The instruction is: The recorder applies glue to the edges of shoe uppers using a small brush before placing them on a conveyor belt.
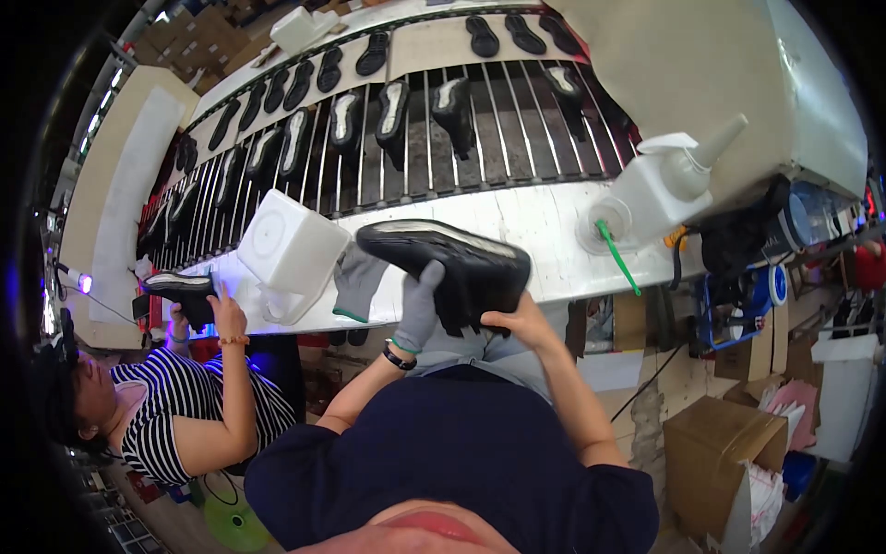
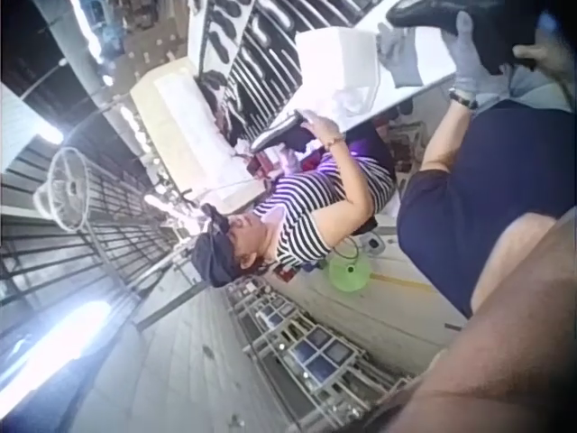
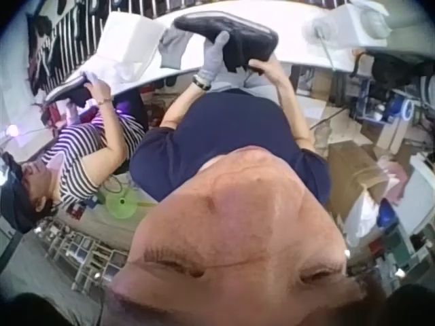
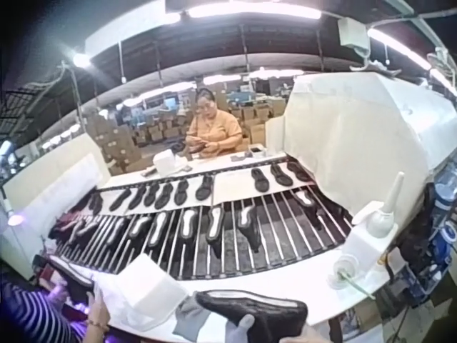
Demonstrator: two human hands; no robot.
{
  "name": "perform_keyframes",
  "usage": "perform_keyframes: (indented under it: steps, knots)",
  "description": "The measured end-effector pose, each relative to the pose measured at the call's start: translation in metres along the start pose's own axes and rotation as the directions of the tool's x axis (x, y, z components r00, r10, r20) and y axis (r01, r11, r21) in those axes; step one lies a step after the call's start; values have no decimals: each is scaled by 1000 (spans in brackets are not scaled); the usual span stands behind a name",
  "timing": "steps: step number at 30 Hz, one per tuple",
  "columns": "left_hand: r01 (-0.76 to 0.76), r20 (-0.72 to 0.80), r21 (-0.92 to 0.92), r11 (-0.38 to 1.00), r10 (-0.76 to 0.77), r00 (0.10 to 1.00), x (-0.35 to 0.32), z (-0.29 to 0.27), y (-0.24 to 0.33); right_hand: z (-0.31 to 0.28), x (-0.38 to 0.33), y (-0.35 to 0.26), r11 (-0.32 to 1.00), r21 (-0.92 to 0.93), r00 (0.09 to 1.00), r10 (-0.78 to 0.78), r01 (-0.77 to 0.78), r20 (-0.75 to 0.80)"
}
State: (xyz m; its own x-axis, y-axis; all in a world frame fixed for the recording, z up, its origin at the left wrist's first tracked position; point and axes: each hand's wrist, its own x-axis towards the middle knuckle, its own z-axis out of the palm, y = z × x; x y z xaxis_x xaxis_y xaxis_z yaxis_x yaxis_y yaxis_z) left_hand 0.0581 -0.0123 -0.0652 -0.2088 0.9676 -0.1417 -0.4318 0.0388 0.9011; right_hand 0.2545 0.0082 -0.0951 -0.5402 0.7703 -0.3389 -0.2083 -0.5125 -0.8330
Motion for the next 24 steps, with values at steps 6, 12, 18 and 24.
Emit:
perform_keyframes:
  steps: [6,12,18,24]
  knots:
    - [-62,103,597,800,0,995,18,-13,-5,15,-1,-7,954,85,912,-244,286,-331]
    - [-355,138,779,517,411,901,15,-65,-39,-13,61,-35,890,-205,732,-452,407,-510]
    - [-470,263,795,383,480,837,2,-72,-46,-47,213,-96,624,-610,495,-774,488,-396]
    - [-525,300,798,295,561,772,10,-65,-49,-66,284,-111,401,-903,605,-760,152,-236]
